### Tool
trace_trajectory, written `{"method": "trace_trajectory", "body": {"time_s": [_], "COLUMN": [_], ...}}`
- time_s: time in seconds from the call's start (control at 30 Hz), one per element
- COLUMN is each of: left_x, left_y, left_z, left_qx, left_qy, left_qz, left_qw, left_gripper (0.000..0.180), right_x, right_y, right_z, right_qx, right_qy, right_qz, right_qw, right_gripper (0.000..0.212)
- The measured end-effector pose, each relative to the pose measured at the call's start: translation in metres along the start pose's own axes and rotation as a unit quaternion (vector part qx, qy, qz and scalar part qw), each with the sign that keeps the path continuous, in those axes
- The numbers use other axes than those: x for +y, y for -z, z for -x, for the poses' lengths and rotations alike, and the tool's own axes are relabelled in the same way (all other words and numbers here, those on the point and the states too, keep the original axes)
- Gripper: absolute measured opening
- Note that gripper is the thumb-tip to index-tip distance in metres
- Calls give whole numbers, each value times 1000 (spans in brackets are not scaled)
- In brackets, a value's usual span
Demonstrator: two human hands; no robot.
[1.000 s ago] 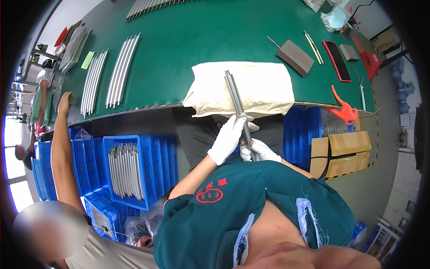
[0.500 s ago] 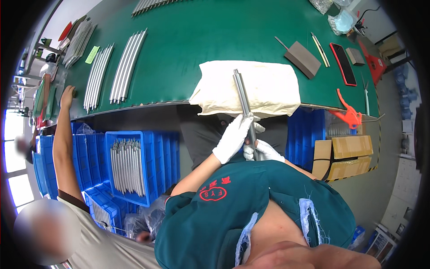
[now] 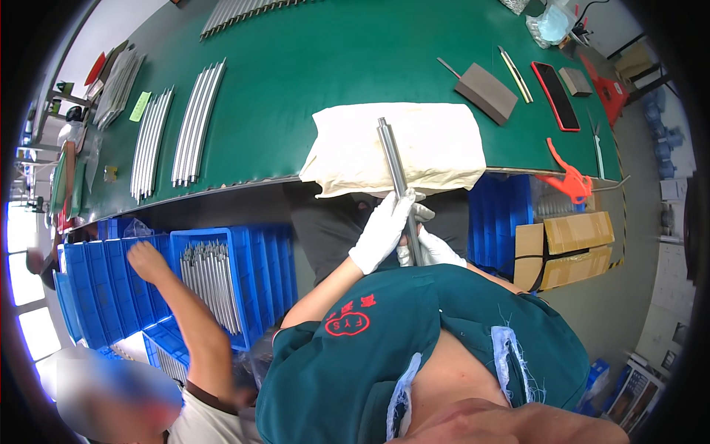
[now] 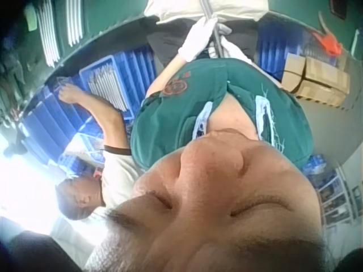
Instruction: Polishing the ends of metal rods using a sanding block and inspecting them.
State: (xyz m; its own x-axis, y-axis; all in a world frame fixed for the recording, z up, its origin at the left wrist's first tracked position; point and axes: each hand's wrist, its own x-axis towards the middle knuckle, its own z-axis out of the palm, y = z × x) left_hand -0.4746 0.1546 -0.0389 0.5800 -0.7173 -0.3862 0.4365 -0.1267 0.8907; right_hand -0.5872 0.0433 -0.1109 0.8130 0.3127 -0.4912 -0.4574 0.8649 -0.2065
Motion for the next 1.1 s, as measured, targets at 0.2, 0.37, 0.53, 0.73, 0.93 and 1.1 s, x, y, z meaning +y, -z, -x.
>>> {"method": "trace_trajectory", "body": {"time_s": [0.2, 0.37, 0.53, 0.73, 0.93, 1.1], "left_x": [-5, -11, -3, 1, 7, -24], "left_y": [-4, -3, -4, 15, 18, -2], "left_z": [-2, -5, -3, 2, 4, -7], "left_qx": [21, 28, 20, -4, -20, 18], "left_qy": [-29, -5, 7, 0, -116, -17], "left_qz": [-8, -12, -25, -74, -342, 105], "left_qw": [999, 1000, 999, 997, 932, 994], "left_gripper": [44, 44, 44, 43, 40, 46], "right_x": [-3, 0, -2, -3, -4, -5], "right_y": [-8, 4, 2, 2, -9, -11], "right_z": [2, 0, -1, -3, 0, 2], "right_qx": [-82, -52, -69, -120, -108, -89], "right_qy": [3, 9, 4, -25, -2, 4], "right_qz": [9, 28, 31, -19, -32, 34], "right_qw": [997, 998, 997, 992, 994, 995], "right_gripper": [35, 39, 40, 37, 29, 31]}}
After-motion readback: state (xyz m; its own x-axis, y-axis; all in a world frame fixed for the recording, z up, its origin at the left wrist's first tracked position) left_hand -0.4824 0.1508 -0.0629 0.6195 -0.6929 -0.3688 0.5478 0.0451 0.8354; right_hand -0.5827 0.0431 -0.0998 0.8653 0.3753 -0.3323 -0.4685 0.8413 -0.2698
